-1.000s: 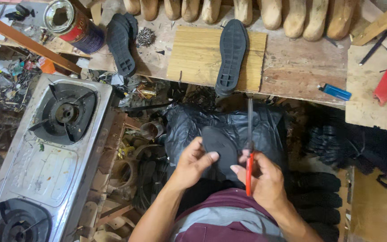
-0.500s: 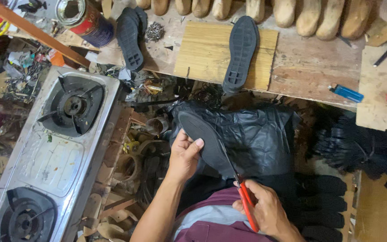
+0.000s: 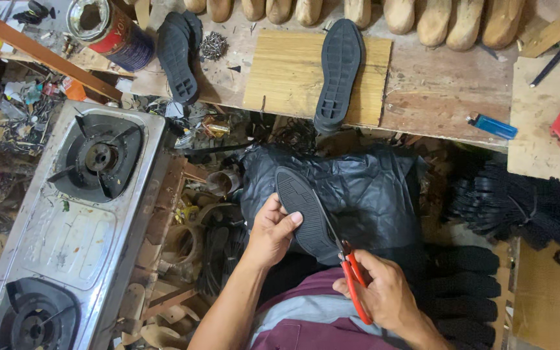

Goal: The person uses red-handled scissors to trim the edges of black rubber shoe soles. They hold each sole in the left hand and cut along the perimeter with the right hand, then place the trimmed sole on the workbench. The process repeats for multiple soles.

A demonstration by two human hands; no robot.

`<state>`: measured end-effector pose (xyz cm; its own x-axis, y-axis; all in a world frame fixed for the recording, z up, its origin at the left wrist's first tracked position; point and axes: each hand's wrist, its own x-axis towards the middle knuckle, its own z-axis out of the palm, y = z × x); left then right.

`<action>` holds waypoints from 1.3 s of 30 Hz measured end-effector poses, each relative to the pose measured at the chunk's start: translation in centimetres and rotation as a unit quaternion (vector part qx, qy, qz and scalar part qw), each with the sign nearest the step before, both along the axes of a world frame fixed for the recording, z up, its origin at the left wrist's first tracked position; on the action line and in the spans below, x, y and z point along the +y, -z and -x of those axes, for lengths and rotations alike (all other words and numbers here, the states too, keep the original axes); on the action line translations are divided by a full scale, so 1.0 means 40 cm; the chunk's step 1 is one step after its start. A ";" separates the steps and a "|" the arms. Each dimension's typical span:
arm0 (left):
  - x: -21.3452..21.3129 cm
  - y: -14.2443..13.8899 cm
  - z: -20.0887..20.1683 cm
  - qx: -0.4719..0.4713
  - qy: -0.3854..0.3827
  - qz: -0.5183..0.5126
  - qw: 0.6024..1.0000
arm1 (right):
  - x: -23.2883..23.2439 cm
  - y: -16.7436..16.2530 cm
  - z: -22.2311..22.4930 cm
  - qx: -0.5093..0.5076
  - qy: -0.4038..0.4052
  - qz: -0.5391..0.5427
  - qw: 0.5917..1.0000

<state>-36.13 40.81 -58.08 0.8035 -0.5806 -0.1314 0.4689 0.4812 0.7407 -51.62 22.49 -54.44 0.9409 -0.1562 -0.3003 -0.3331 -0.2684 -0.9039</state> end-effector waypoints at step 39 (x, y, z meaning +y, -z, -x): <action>0.009 0.003 -0.007 -0.014 0.072 -0.031 0.997 | -0.019 -0.063 -0.061 -0.150 0.007 0.177 0.973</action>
